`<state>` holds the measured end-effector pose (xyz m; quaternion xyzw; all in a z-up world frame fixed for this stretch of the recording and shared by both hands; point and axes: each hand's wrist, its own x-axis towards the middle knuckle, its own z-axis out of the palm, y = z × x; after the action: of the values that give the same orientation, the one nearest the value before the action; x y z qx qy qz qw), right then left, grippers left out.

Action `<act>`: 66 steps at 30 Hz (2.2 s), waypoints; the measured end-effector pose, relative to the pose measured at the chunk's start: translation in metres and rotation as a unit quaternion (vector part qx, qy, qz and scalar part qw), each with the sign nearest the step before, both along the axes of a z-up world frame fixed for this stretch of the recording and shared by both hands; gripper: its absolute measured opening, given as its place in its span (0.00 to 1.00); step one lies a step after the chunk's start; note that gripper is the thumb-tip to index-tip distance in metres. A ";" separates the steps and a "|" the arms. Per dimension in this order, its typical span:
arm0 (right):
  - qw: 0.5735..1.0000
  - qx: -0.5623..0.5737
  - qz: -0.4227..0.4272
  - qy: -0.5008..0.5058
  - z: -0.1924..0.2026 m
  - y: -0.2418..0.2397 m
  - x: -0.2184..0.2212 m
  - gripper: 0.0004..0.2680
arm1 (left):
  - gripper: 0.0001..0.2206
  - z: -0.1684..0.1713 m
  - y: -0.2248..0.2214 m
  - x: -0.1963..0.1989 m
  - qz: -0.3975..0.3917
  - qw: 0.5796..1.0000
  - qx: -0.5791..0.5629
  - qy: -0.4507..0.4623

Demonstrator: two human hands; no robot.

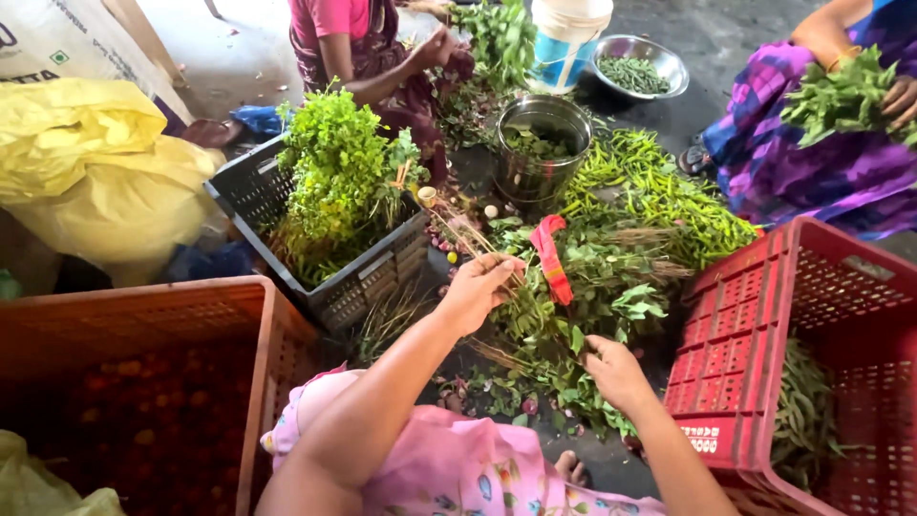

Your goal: The person sits on the floor and sorts green leafy vegetables by hand, picking up stems and removing leaves. They place the sorted leaves into a red crate and discard the stems onto the floor. Other people are visible in the background performing similar tasks.

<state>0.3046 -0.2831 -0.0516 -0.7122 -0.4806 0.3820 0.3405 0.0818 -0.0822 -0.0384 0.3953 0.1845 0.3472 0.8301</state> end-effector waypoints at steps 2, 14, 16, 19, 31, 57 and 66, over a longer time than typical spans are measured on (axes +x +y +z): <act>0.993 0.031 -0.003 0.117 0.010 -0.001 -0.010 0.13 | 0.09 0.006 -0.003 -0.008 -0.006 1.000 -0.008 -0.008; 0.988 0.079 -0.087 0.100 0.013 0.016 0.003 0.15 | 0.04 0.026 -0.014 0.002 0.116 0.952 0.268 0.089; 0.990 -0.006 -0.134 0.043 0.007 0.016 0.020 0.20 | 0.04 0.032 -0.008 -0.002 0.125 0.953 0.172 0.217; 0.985 -0.050 -0.166 0.001 -0.009 0.015 0.052 0.19 | 0.03 0.034 0.003 -0.007 0.178 0.945 0.198 0.189; 0.980 0.171 -0.099 -0.023 0.009 0.010 -0.021 0.10 | 0.04 0.023 -0.023 0.017 0.067 0.961 0.246 0.110; 0.966 0.132 -0.053 -0.214 0.032 0.015 -0.065 0.12 | 0.04 0.033 -0.018 0.008 0.054 0.968 0.236 0.064; 0.991 0.116 0.022 -0.066 0.019 0.014 -0.054 0.11 | 0.02 0.021 0.012 -0.006 0.092 0.975 0.191 0.075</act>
<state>0.2510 -0.2689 -0.0323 -0.6809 -0.5585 0.2829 0.3799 0.0762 -0.0705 -0.0172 0.5524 0.2121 0.4202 0.6879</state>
